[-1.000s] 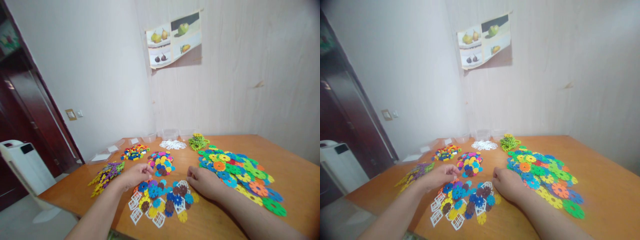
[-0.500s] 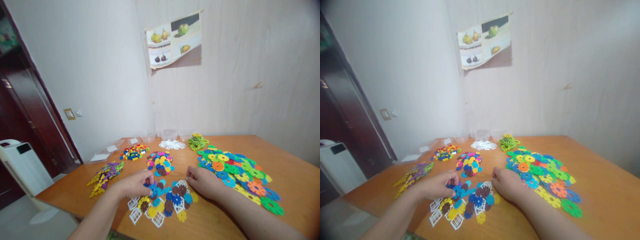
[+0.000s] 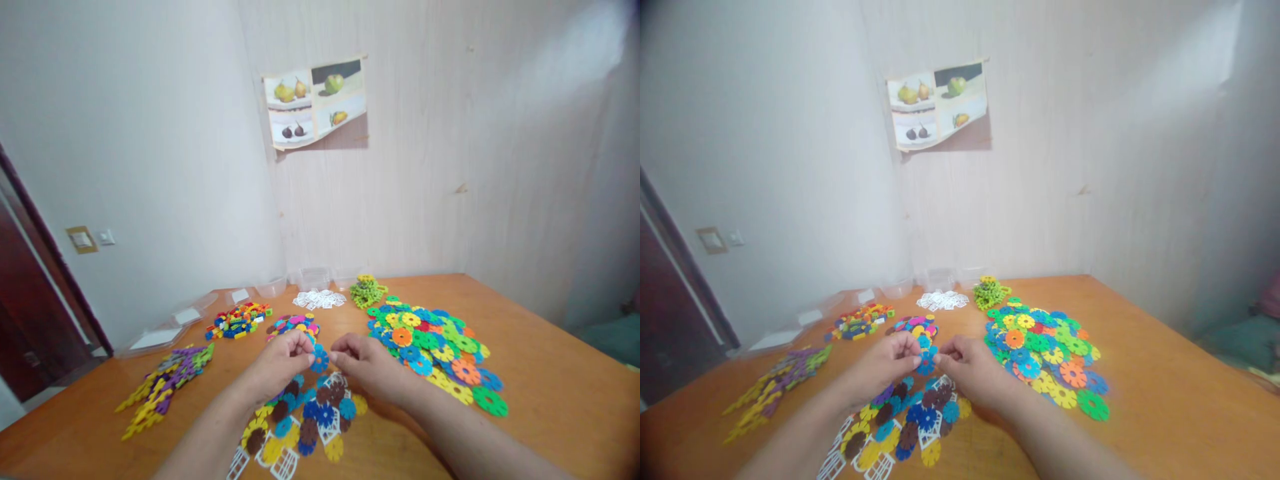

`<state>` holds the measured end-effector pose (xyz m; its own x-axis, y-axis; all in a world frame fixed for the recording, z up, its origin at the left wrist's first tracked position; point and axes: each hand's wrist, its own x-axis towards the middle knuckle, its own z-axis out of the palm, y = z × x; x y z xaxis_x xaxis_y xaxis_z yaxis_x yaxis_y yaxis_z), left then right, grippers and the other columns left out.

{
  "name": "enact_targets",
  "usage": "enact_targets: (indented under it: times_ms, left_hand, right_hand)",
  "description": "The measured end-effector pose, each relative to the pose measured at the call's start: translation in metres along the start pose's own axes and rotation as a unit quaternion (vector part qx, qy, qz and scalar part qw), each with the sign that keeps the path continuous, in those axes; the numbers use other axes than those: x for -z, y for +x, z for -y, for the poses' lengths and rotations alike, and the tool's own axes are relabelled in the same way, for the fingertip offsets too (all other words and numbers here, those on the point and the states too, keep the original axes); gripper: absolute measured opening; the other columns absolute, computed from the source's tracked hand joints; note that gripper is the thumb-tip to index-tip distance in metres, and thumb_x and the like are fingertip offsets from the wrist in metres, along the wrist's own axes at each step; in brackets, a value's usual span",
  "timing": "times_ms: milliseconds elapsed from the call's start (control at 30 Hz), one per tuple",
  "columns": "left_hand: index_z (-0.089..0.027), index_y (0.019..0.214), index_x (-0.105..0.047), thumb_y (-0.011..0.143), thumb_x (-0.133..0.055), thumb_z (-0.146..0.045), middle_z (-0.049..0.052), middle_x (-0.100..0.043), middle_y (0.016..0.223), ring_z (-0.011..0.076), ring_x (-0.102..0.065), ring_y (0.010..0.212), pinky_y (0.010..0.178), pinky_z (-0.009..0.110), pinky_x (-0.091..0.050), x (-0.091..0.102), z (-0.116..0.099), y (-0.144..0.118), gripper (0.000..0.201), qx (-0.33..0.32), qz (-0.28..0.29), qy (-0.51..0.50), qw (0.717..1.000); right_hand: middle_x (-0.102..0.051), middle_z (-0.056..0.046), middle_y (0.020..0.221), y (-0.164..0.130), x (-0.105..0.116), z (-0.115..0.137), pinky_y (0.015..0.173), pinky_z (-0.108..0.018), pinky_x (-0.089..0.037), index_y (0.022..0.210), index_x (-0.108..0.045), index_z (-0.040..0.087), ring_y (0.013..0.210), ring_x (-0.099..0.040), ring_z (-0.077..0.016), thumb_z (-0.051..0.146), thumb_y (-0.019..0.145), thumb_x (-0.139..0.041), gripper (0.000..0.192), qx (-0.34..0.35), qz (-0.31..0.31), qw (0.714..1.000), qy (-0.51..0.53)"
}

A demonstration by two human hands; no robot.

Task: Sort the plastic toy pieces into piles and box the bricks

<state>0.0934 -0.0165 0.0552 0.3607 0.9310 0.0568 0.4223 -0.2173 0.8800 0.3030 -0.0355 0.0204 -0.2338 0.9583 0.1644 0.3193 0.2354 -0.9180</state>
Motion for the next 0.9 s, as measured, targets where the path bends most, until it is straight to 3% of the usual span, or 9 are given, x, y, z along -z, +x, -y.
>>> enact_targets:
  times_ms: [100, 233, 333, 400, 567, 733, 900]
  left_hand:
    - [-0.019, 0.082, -0.058, 0.072, -0.068, -0.036, -0.001, -0.055, 0.074, 0.0129, -0.048, 0.068, 0.06, 0.024, -0.035, -0.017, -0.005, 0.006, 0.022, -0.014, -0.013, -0.013, 1.0]
    - [-0.019, 0.087, -0.059, 0.074, -0.067, -0.035, 0.001, -0.061, 0.081, 0.0149, -0.053, 0.074, 0.068, 0.026, -0.041, -0.02, -0.004, 0.009, 0.022, -0.016, -0.047, -0.036, 0.998]
    - [-0.019, 0.084, -0.058, 0.075, -0.066, -0.039, 0.002, -0.063, 0.079, 0.0157, -0.055, 0.074, 0.071, 0.028, -0.043, -0.009, -0.001, 0.006, 0.023, -0.002, -0.058, -0.043, 0.997]
    - [-0.019, 0.081, -0.057, 0.075, -0.065, -0.042, 0.002, -0.064, 0.078, 0.0166, -0.057, 0.074, 0.072, 0.029, -0.043, 0.002, 0.002, 0.001, 0.026, 0.004, -0.067, -0.038, 0.997]
    - [-0.019, 0.08, -0.059, 0.074, -0.064, -0.052, -0.001, -0.06, 0.074, 0.0157, -0.052, 0.07, 0.065, 0.026, -0.039, 0.031, 0.019, -0.01, 0.034, 0.029, -0.111, 0.028, 0.993]
    - [-0.018, 0.083, -0.061, 0.076, -0.063, -0.055, -0.002, -0.057, 0.073, 0.0148, -0.049, 0.069, 0.061, 0.024, -0.036, 0.053, 0.039, -0.018, 0.038, 0.049, -0.144, 0.069, 0.986]
    - [-0.017, 0.082, -0.063, 0.076, -0.063, -0.051, 0.0, -0.059, 0.076, 0.0165, -0.052, 0.073, 0.067, 0.025, -0.039, 0.069, 0.054, -0.028, 0.034, 0.044, -0.135, 0.088, 0.986]
  right_hand:
    - [-0.058, 0.002, 0.066, 0.003, 0.002, -0.004, 0.053, -0.021, -0.038, 0.084, -0.063, 0.016, 0.059, -0.051, -0.011, 0.03, 0.085, -0.059, 0.014, -0.025, -0.001, 0.999, 0.025]
    - [-0.059, 0.001, 0.065, 0.01, 0.031, -0.006, 0.054, -0.021, -0.036, 0.076, -0.059, 0.018, 0.06, -0.053, -0.0121, 0.029, 0.085, -0.053, 0.015, -0.023, -0.094, 0.99, -0.099]
    - [-0.061, 0.0, 0.065, 0.012, 0.067, -0.005, 0.055, -0.022, -0.033, 0.07, -0.055, 0.02, 0.065, -0.055, -0.0145, 0.032, 0.087, -0.047, 0.023, -0.06, -0.199, 0.949, -0.239]
    - [-0.063, -0.002, 0.066, 0.012, 0.09, -0.006, 0.053, -0.024, -0.029, 0.068, -0.055, 0.021, 0.065, -0.056, -0.016, 0.034, 0.087, -0.044, 0.025, -0.112, -0.237, 0.917, -0.301]
    - [-0.07, -0.008, 0.075, 0.011, 0.119, -0.013, 0.056, -0.027, -0.033, 0.07, -0.06, 0.021, 0.07, -0.063, -0.0208, 0.039, 0.085, -0.046, 0.027, -0.194, -0.218, 0.889, -0.352]
    - [-0.074, -0.013, 0.094, 0.013, 0.127, -0.025, 0.058, -0.029, -0.038, 0.083, -0.067, 0.022, 0.081, -0.068, -0.0257, 0.041, 0.084, -0.047, 0.028, -0.238, -0.2, 0.87, -0.383]
    - [-0.074, -0.016, 0.097, 0.014, 0.13, -0.031, 0.061, -0.031, -0.04, 0.086, -0.067, 0.022, 0.085, -0.068, -0.0278, 0.045, 0.085, -0.046, 0.031, -0.253, -0.213, 0.858, -0.393]
